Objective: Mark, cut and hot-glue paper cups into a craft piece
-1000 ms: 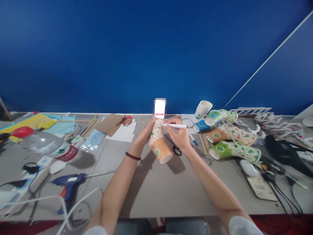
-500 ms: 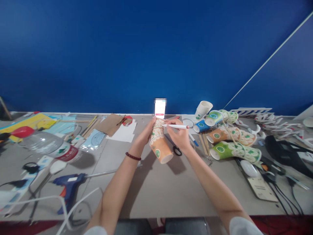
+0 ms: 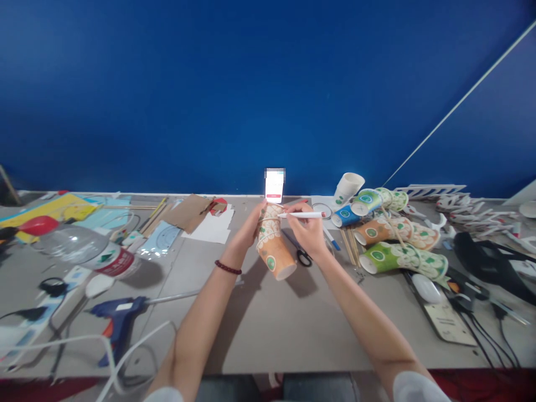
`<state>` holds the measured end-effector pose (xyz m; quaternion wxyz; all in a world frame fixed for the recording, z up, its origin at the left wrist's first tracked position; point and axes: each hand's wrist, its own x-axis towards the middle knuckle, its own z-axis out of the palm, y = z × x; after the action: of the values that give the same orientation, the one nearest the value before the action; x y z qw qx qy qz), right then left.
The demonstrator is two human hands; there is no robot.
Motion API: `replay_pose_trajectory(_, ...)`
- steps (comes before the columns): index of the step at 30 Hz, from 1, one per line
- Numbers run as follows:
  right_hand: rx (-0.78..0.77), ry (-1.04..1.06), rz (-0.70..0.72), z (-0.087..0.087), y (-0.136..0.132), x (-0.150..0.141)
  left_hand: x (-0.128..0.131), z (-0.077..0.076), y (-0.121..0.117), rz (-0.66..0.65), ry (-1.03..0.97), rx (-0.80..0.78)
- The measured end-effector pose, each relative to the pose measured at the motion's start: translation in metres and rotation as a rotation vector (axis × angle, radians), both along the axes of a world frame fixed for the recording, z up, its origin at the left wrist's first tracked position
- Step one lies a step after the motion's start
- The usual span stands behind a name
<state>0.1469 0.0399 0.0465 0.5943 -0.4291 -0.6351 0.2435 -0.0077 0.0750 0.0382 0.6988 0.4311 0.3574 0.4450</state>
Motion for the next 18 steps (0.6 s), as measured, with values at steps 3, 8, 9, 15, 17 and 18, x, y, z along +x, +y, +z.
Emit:
replay_pose_trajectory(3, -0.003, 0.017, 0.000, -0.0020, 0.0020, 0.0006, -0.0005, -0.0025, 0.0022, 0.014, 0.006, 0.051)
replay_pose_trajectory(8, 0.008, 0.023, -0.007, -0.0020, 0.0018, 0.0011, -0.0018, -0.0068, 0.0067, 0.000, 0.015, 0.095)
replay_pose_trajectory(9, 0.012, 0.023, -0.012, -0.0017, 0.0016, 0.0012, -0.0021, -0.0071, 0.0070, -0.001, 0.021, 0.089)
replay_pose_trajectory(15, 0.046, -0.009, -0.051, -0.0017, 0.0008, 0.0018, -0.0021, -0.0053, 0.0049, 0.023, 0.065, -0.017)
replay_pose_trajectory(17, 0.060, -0.027, -0.050, -0.0010, -0.0003, 0.0012, -0.0016, -0.0047, 0.0039, 0.027, 0.051, -0.020)
replay_pose_trajectory(18, 0.063, -0.037, -0.048, -0.0003, -0.0011, 0.0008, -0.0015, -0.0046, 0.0037, 0.025, 0.038, -0.009)
